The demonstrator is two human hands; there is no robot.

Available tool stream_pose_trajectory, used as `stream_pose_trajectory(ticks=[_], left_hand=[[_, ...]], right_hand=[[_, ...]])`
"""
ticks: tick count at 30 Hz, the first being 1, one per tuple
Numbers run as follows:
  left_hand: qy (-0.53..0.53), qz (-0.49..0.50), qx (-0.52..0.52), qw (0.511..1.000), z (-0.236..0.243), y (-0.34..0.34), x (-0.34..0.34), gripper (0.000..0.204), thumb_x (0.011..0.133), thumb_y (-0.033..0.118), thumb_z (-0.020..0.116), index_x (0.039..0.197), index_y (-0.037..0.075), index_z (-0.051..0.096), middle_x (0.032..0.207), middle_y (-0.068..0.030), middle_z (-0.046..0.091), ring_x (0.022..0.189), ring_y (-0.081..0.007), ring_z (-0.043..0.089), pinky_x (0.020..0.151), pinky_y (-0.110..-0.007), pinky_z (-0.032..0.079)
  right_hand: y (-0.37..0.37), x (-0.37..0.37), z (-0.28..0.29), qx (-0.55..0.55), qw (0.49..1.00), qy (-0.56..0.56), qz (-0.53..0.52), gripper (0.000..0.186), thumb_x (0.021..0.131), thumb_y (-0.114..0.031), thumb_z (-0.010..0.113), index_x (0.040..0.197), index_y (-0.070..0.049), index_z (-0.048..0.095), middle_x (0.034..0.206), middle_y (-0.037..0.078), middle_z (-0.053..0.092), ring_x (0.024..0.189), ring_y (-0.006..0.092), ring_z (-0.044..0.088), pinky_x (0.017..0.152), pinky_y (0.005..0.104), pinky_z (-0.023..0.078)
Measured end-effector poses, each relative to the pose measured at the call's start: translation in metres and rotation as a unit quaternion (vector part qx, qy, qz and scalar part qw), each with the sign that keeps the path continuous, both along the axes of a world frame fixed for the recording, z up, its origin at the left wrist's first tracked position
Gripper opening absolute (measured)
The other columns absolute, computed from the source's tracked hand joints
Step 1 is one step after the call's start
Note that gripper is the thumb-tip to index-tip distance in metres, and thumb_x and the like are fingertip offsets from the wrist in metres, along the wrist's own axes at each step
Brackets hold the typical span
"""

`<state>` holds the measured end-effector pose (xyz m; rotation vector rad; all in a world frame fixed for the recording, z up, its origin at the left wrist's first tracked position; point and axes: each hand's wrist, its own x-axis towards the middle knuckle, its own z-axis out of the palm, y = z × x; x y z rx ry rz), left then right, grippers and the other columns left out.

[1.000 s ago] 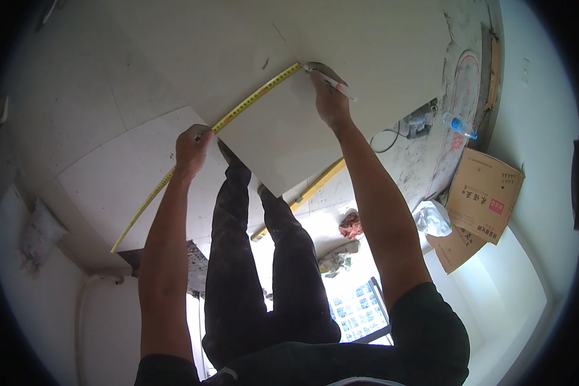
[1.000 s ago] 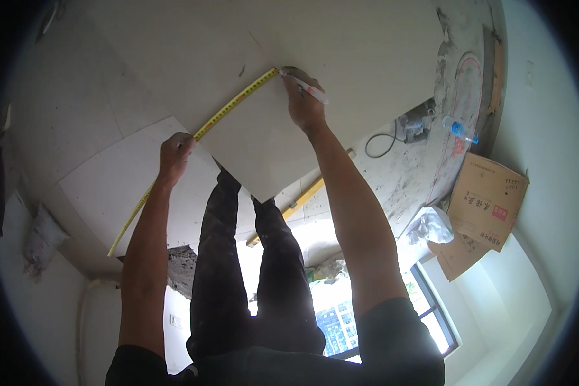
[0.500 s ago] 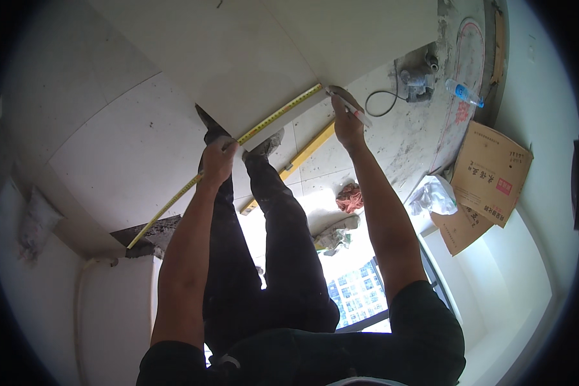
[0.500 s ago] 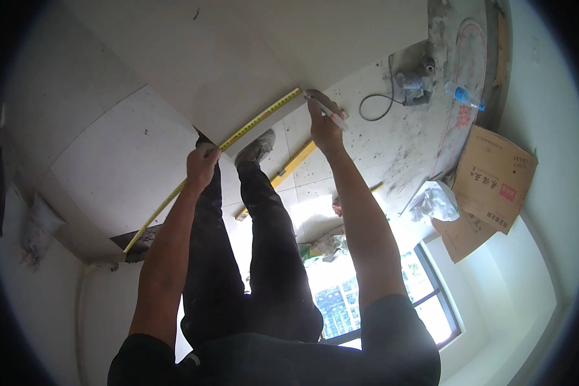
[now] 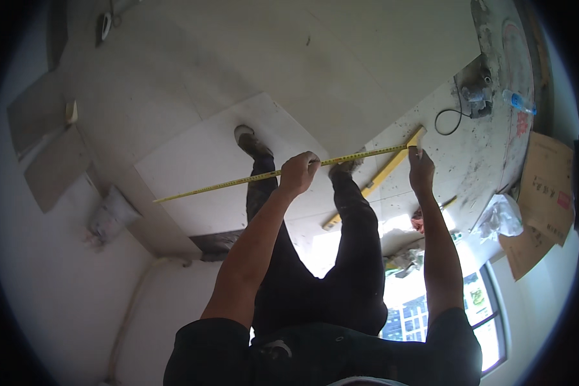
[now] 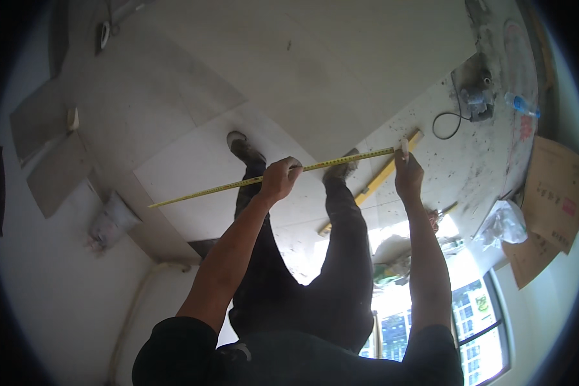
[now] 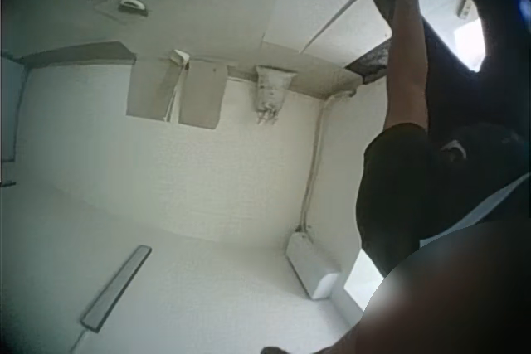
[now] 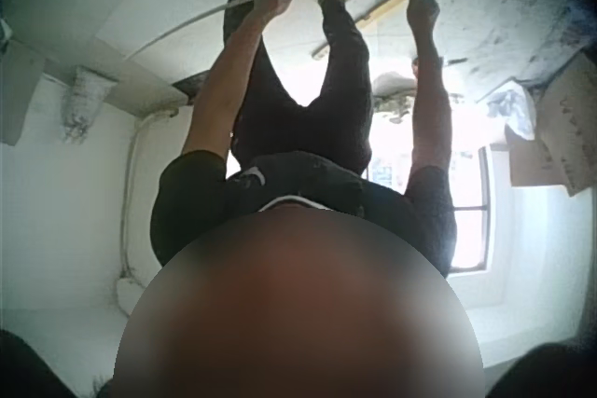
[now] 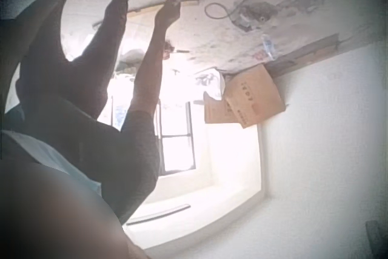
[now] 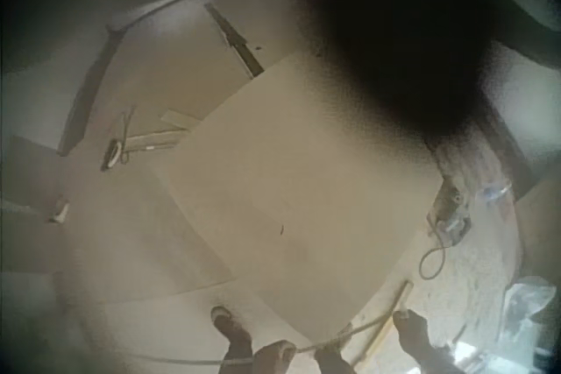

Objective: Measuring a gap in the floor and marking and cutting a ceramic tile to fit.

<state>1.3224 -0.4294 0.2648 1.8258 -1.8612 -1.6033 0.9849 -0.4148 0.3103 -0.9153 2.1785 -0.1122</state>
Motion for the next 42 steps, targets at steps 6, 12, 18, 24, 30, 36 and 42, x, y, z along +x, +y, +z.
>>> stream_pose_trajectory(ticks=[6,12,18,24,30,36,42], left_hand=[[-0.002,-0.085,-0.031,0.996,0.018,-0.084,0.107,0.019,0.087,0.024,0.063,0.092,0.006,0.067,0.087,-0.0156,0.068,0.085,-0.0362,0.065,0.075,-0.042,0.05],[-0.083,-0.191,-0.079,0.975,0.032,-0.225,0.21,0.024,0.085,0.026,0.063,0.093,0.004,0.068,0.084,-0.0159,0.068,0.082,-0.033,0.067,0.074,-0.04,0.051],[-0.102,-0.335,-0.106,0.931,0.058,-0.403,0.194,0.023,0.084,0.026,0.064,0.092,0.005,0.067,0.084,-0.014,0.069,0.081,-0.0318,0.067,0.073,-0.04,0.051],[-0.074,-0.415,-0.118,0.899,0.02,-0.579,0.158,0.028,0.084,0.028,0.065,0.099,0.005,0.07,0.085,-0.0135,0.07,0.079,-0.0243,0.067,0.074,-0.036,0.051],[-0.019,-0.471,-0.13,0.872,-0.038,-0.727,0.054,0.032,0.086,0.027,0.064,0.101,-0.001,0.067,0.084,-0.0163,0.067,0.077,-0.0217,0.064,0.073,-0.036,0.049],[-0.14,-0.489,-0.168,0.844,-0.033,-0.83,0.088,0.031,0.088,0.027,0.062,0.101,-0.002,0.066,0.087,-0.0179,0.067,0.081,-0.0271,0.065,0.076,-0.038,0.048],[-0.161,-0.534,-0.166,0.813,-0.047,-0.827,0.038,0.038,0.09,0.033,0.062,0.106,-0.001,0.066,0.098,-0.0182,0.068,0.09,-0.0277,0.065,0.08,-0.039,0.048]], right_hand=[[-0.044,0.119,-0.019,-0.041,0.927,-0.193,-0.32,0.024,0.088,-0.029,0.067,0.089,-0.005,0.065,0.062,-0.003,0.047,0.051,0.0079,0.044,0.047,0.0253,0.037],[-0.117,0.242,-0.046,-0.063,0.737,-0.345,-0.577,0.019,0.088,-0.025,0.07,0.085,-0.014,0.055,0.06,-0.006,0.038,0.047,0.0089,0.034,0.043,0.0275,0.033],[-0.207,0.286,-0.071,-0.151,0.589,-0.432,-0.666,0.016,0.088,-0.022,0.069,0.086,-0.013,0.056,0.061,-0.006,0.037,0.048,0.0096,0.034,0.043,0.0289,0.032],[-0.338,0.269,-0.103,-0.207,0.564,-0.342,-0.723,0.018,0.087,-0.021,0.07,0.091,-0.008,0.058,0.062,-0.002,0.043,0.048,0.0108,0.038,0.043,0.0297,0.033],[-0.341,0.121,-0.189,-0.394,0.705,-0.016,-0.59,0.031,0.083,-0.021,0.075,0.098,0.002,0.062,0.072,0.007,0.057,0.061,0.0178,0.054,0.054,0.0331,0.045],[-0.463,0.179,-0.114,-0.185,0.503,-0.17,-0.827,0.042,0.079,-0.023,0.078,0.103,0.007,0.061,0.088,0.011,0.065,0.076,0.0163,0.058,0.066,0.034,0.048],[-0.429,0.166,-0.14,-0.238,0.549,-0.127,-0.791,0.038,0.085,-0.021,0.071,0.11,0.003,0.056,0.086,0.008,0.061,0.074,0.0161,0.055,0.065,0.0335,0.048]])
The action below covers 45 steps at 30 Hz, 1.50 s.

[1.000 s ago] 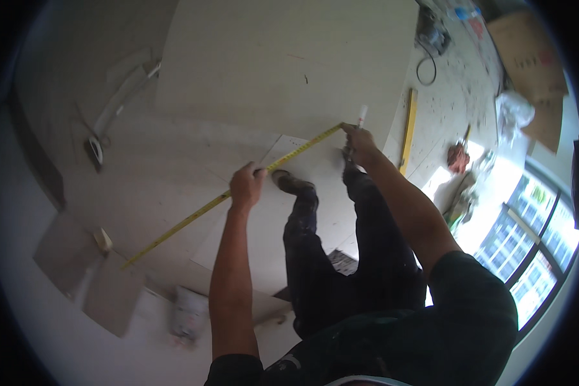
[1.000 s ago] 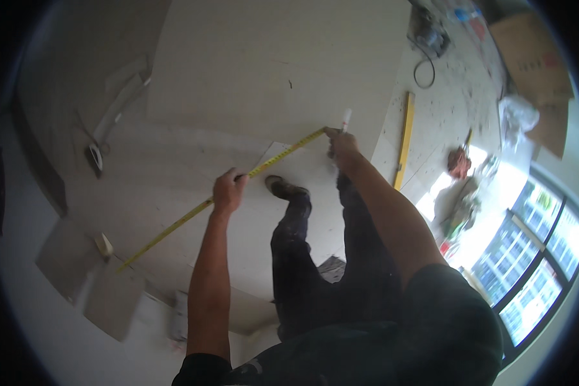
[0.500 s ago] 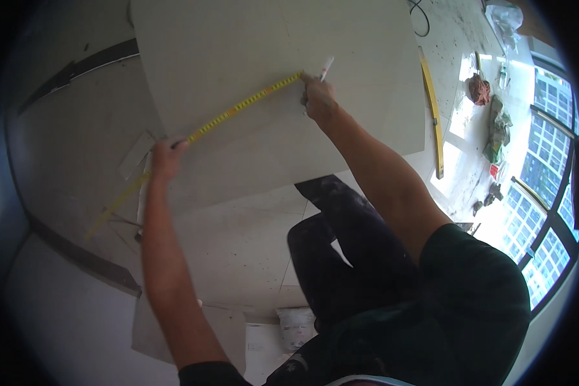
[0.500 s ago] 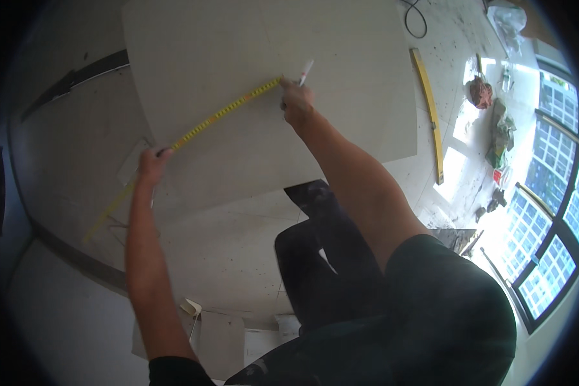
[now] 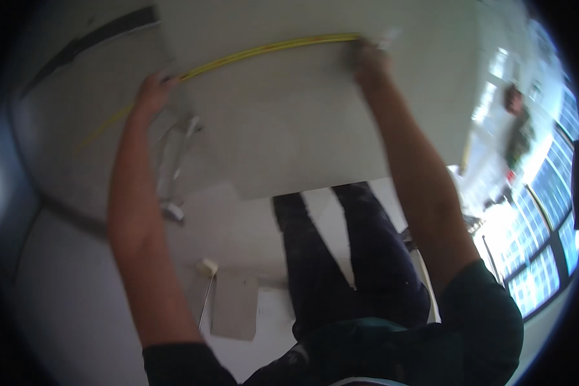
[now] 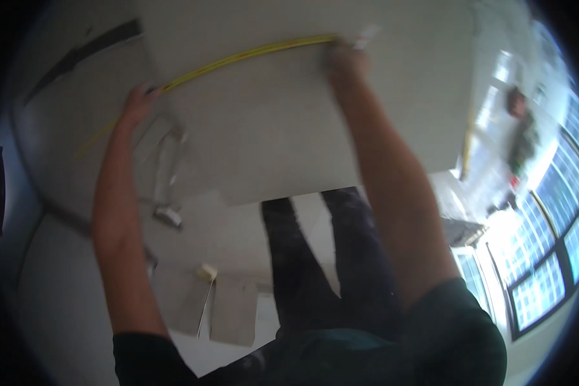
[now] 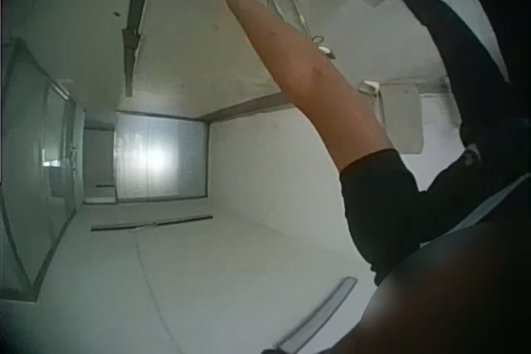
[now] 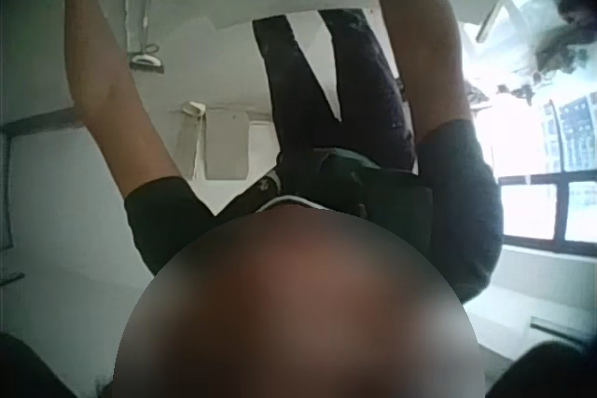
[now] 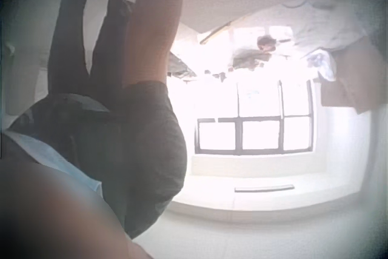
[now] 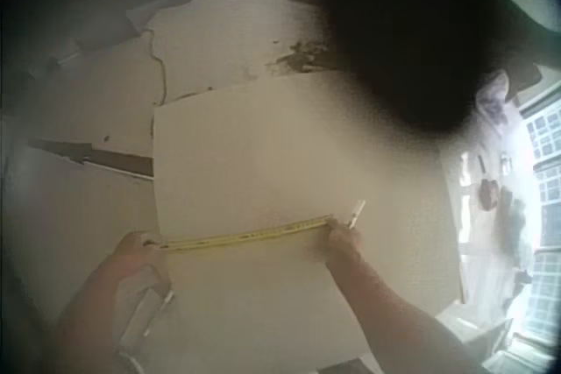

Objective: Measuring a gap in the floor and marking and cutting a ceramic tile to fit.

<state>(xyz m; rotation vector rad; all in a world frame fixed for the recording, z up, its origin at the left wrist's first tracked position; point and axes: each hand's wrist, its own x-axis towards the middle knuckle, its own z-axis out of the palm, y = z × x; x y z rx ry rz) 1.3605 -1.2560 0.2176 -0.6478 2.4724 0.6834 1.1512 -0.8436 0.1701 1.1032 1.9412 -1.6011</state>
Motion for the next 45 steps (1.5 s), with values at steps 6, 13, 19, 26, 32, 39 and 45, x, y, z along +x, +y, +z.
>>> stream_pose_trajectory(ticks=[6,13,19,26,32,39,45], left_hand=[[-0.029,-0.027,0.034,0.999,-0.01,-0.011,-0.009,0.03,0.085,0.03,0.064,0.1,0.004,0.068,0.088,-0.0186,0.067,0.083,-0.0315,0.064,0.078,-0.04,0.049],[-0.053,0.042,0.093,0.993,-0.006,-0.025,0.0,0.027,0.083,0.027,0.065,0.098,0.006,0.07,0.079,-0.013,0.067,0.075,-0.026,0.063,0.074,-0.038,0.048],[-0.006,-0.01,0.091,0.996,-0.028,-0.03,-0.009,0.032,0.08,0.034,0.07,0.093,0.005,0.07,0.076,-0.0147,0.066,0.071,-0.0284,0.063,0.067,-0.039,0.048],[-0.026,0.049,0.132,0.99,-0.014,-0.028,-0.004,0.025,0.083,0.02,0.064,0.094,-0.002,0.067,0.074,-0.0075,0.064,0.069,-0.0142,0.057,0.066,-0.031,0.046],[-0.021,0.047,0.138,0.989,-0.023,-0.03,-0.007,0.024,0.083,0.02,0.065,0.092,-0.002,0.066,0.074,0.0004,0.059,0.07,-0.0088,0.052,0.066,-0.028,0.044],[-0.018,0.065,0.136,0.988,-0.023,-0.026,-0.004,0.024,0.085,0.021,0.064,0.093,-0.001,0.066,0.075,0.0009,0.058,0.07,-0.0088,0.051,0.065,-0.027,0.043],[-0.02,0.062,0.152,0.986,-0.028,-0.026,-0.003,0.023,0.084,0.018,0.065,0.092,-0.003,0.065,0.073,-0.0016,0.059,0.069,-0.0087,0.051,0.066,-0.028,0.044]], right_hand=[[-0.012,-0.012,-0.001,0.075,0.993,-0.079,-0.033,0.033,0.084,-0.027,0.072,0.101,-0.003,0.06,0.075,0.001,0.05,0.061,0.012,0.045,0.05,0.029,0.038],[-0.04,0.0,0.024,0.056,0.995,-0.072,-0.05,0.017,0.087,-0.021,0.07,0.084,-0.008,0.058,0.063,-0.002,0.039,0.051,0.0107,0.032,0.045,0.0289,0.028],[0.01,-0.004,0.014,-0.047,0.991,0.065,-0.104,0.027,0.094,-0.03,0.057,0.091,-0.003,0.061,0.066,0.001,0.049,0.051,0.013,0.042,0.047,0.0288,0.037],[0.024,0.012,0.043,-0.072,0.979,0.175,0.072,0.036,0.099,-0.032,0.053,0.092,0.001,0.066,0.084,0.008,0.067,0.078,0.0156,0.063,0.066,0.0291,0.05],[0.024,0.013,0.042,0.024,0.941,0.251,0.227,0.031,0.093,-0.018,0.061,0.114,0.005,0.064,0.097,0.011,0.068,0.091,0.0164,0.065,0.084,0.0286,0.051],[0.019,0.015,0.039,0.032,0.942,0.241,0.233,0.031,0.093,-0.02,0.059,0.112,0.004,0.064,0.097,0.01,0.068,0.091,0.0163,0.065,0.085,0.028,0.05],[0.022,0.008,0.039,0.09,0.918,0.269,0.278,0.03,0.091,-0.023,0.059,0.107,0.001,0.067,0.09,0.015,0.07,0.083,0.0184,0.065,0.077,0.03,0.05]])
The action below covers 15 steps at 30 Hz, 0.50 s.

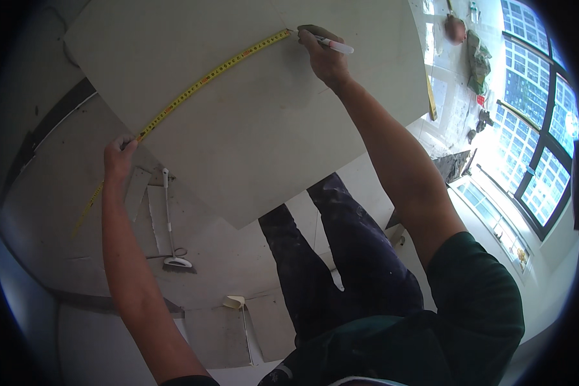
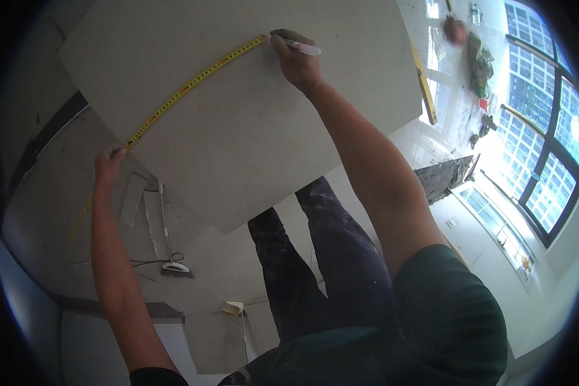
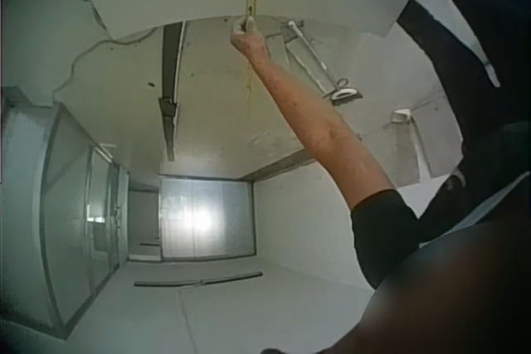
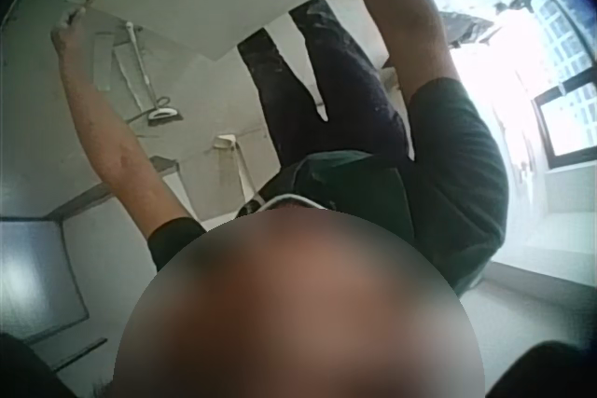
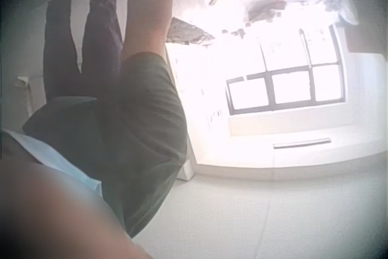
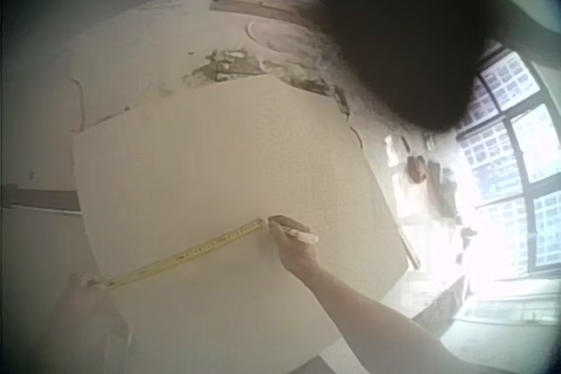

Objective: Measuring a gap in the floor and marking and cutting a ceramic tile to fit.

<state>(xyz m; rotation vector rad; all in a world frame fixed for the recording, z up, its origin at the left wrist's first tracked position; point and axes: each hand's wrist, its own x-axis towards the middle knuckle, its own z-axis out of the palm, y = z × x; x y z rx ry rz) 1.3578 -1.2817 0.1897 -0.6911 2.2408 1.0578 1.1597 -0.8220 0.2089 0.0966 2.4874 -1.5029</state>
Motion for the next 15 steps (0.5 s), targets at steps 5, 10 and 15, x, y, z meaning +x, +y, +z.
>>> stream_pose_trajectory(ticks=[5,10,15], left_hand=[[-0.012,-0.005,-0.002,1.0,0.0,0.015,0.04,0.023,0.083,0.018,0.066,0.092,-0.003,0.065,0.072,-0.0016,0.06,0.068,-0.0089,0.052,0.064,-0.028,0.045],[-0.036,-0.004,0.019,0.999,0.0,0.066,0.095,0.024,0.083,0.019,0.066,0.093,-0.003,0.066,0.074,-0.0054,0.063,0.068,-0.0115,0.055,0.064,-0.031,0.046],[-0.072,0.0,0.043,0.996,0.002,0.088,0.127,0.025,0.082,0.019,0.067,0.095,-0.002,0.067,0.075,-0.0074,0.065,0.068,-0.0138,0.057,0.065,-0.033,0.046]], right_hand=[[0.021,0.035,0.014,0.051,0.998,-0.013,0.028,0.029,0.09,-0.024,0.059,0.105,-0.001,0.067,0.091,0.017,0.069,0.083,0.0234,0.066,0.075,0.0325,0.05],[0.065,0.085,0.024,0.136,0.988,-0.027,0.065,0.026,0.092,-0.018,0.057,0.107,0.001,0.066,0.093,0.014,0.07,0.088,0.0194,0.067,0.079,0.0302,0.051],[0.077,0.11,0.036,0.181,0.979,-0.018,0.093,0.025,0.091,-0.018,0.057,0.105,0.0,0.067,0.093,0.015,0.069,0.088,0.0218,0.068,0.079,0.0315,0.051]])
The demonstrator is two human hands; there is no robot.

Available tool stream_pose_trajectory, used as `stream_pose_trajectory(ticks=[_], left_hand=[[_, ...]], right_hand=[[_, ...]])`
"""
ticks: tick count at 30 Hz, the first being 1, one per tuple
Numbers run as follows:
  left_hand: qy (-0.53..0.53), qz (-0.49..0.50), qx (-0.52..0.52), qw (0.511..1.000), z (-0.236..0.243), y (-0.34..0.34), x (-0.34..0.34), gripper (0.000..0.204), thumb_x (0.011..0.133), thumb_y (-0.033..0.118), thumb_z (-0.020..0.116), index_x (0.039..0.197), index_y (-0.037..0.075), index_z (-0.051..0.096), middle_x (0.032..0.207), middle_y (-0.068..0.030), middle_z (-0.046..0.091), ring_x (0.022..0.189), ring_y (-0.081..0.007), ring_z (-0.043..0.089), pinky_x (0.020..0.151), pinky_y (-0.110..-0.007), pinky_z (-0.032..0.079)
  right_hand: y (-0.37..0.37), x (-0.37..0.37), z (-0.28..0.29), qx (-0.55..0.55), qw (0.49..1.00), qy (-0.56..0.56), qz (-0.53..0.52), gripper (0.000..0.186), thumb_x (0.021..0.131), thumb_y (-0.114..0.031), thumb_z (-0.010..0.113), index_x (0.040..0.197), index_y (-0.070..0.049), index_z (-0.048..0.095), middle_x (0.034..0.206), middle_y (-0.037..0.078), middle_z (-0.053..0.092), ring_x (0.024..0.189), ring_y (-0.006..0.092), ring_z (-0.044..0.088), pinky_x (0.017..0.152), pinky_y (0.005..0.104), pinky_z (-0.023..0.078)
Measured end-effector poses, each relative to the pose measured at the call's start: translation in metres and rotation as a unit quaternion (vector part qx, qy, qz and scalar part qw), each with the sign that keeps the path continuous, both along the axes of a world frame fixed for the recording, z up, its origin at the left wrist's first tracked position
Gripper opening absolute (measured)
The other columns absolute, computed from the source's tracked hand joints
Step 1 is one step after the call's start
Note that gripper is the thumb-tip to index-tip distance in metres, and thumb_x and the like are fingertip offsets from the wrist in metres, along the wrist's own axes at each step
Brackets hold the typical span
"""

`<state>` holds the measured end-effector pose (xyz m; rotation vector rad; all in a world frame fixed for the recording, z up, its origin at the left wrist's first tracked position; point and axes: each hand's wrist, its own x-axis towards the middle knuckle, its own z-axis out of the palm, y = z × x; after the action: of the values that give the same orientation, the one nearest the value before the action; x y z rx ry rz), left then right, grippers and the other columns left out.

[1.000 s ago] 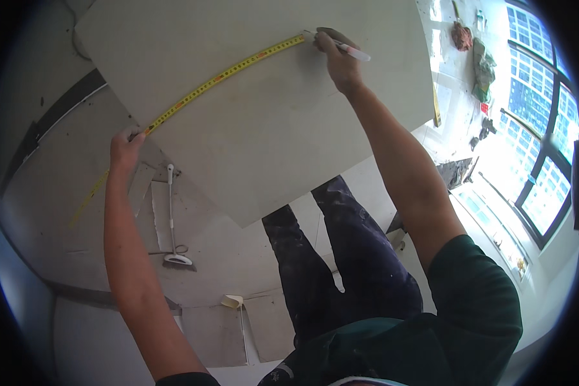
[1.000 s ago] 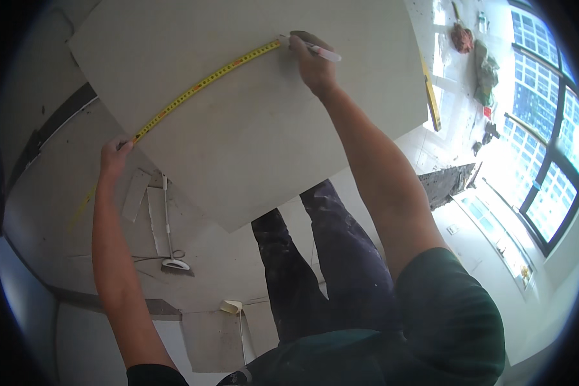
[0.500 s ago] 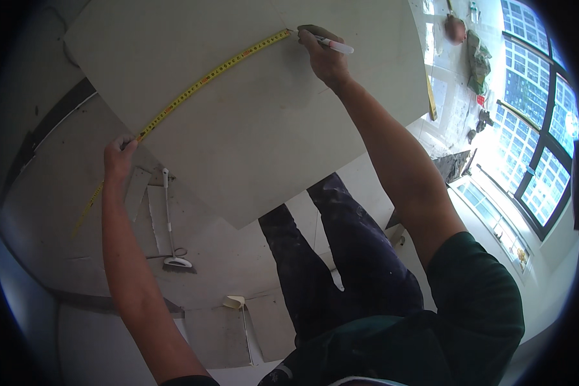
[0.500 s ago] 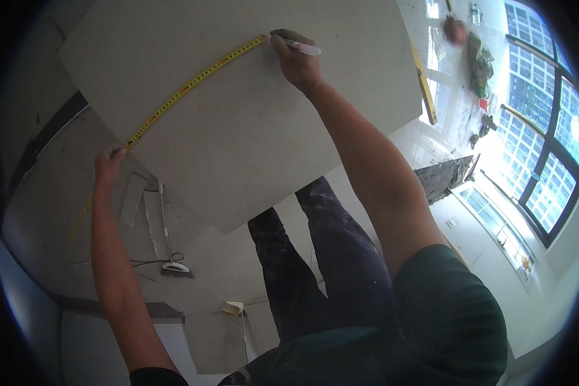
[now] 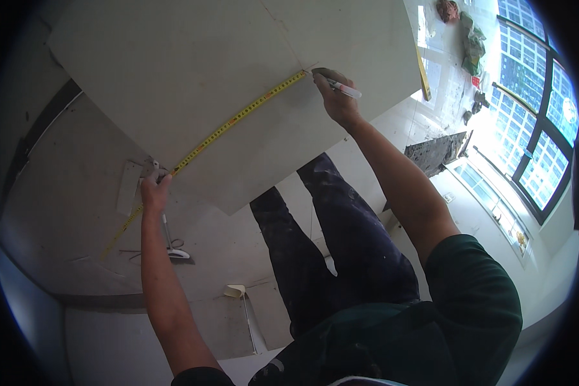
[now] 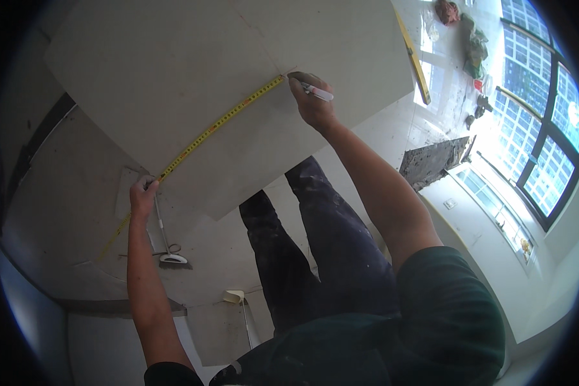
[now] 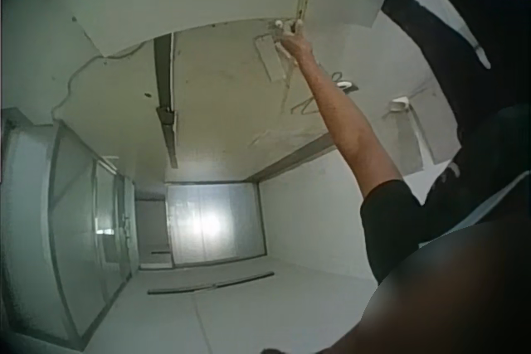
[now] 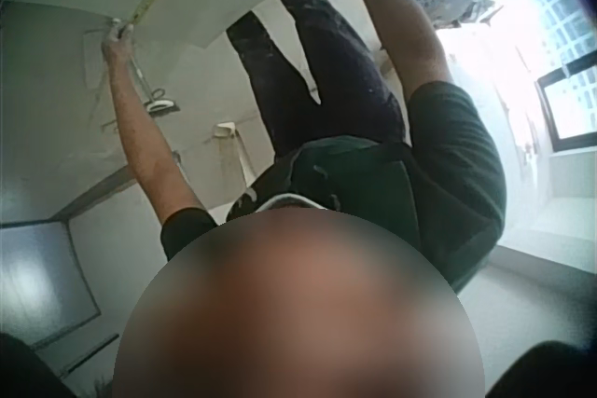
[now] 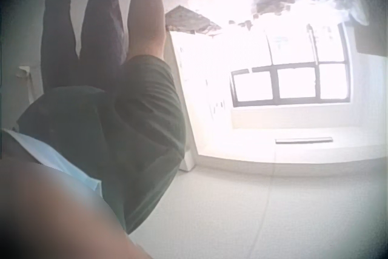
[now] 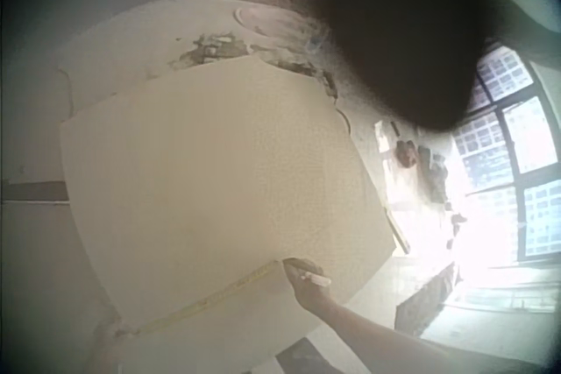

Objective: Measuring a gap in the floor and marking and cutting a ceramic tile to fit.

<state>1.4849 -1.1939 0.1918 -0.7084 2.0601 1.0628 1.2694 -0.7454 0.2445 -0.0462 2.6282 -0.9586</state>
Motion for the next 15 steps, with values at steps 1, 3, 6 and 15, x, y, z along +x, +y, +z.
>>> stream_pose_trajectory(ticks=[1,3,6,15], left_hand=[[-0.004,0.002,-0.002,1.0,0.001,0.003,-0.002,0.025,0.082,0.019,0.067,0.095,-0.002,0.067,0.075,-0.0075,0.065,0.069,-0.014,0.057,0.065,-0.033,0.046],[-0.006,0.004,-0.007,1.0,0.006,0.002,-0.001,0.025,0.082,0.019,0.067,0.095,-0.002,0.067,0.076,-0.0076,0.065,0.07,-0.0142,0.057,0.066,-0.033,0.046],[0.032,0.026,-0.011,0.999,0.032,-0.01,0.019,0.029,0.083,0.024,0.069,0.098,-0.001,0.066,0.077,-0.0073,0.064,0.069,-0.014,0.056,0.065,-0.032,0.046],[0.124,0.034,0.026,0.991,0.182,0.124,0.054,0.039,0.085,0.037,0.07,0.105,0.004,0.069,0.082,-0.0141,0.066,0.072,-0.0215,0.063,0.065,-0.038,0.048]], right_hand=[[0.0,0.0,0.0,-0.005,1.0,-0.006,-0.019,0.025,0.092,-0.018,0.057,0.105,0.0,0.067,0.092,0.015,0.069,0.087,0.0218,0.067,0.079,0.0318,0.051],[-0.001,0.0,0.001,-0.014,0.999,-0.009,-0.039,0.025,0.092,-0.019,0.057,0.104,0.0,0.067,0.09,0.015,0.069,0.086,0.0219,0.067,0.079,0.0321,0.051],[-0.013,0.006,0.015,-0.039,0.992,0.098,-0.065,0.026,0.093,-0.021,0.055,0.101,-0.001,0.068,0.085,0.016,0.068,0.082,0.0216,0.067,0.077,0.0326,0.051],[-0.087,0.165,0.124,0.089,0.791,-0.369,0.48,0.036,0.095,-0.035,0.047,0.102,-0.005,0.065,0.098,0.017,0.069,0.093,0.0351,0.067,0.077,0.0475,0.053]])
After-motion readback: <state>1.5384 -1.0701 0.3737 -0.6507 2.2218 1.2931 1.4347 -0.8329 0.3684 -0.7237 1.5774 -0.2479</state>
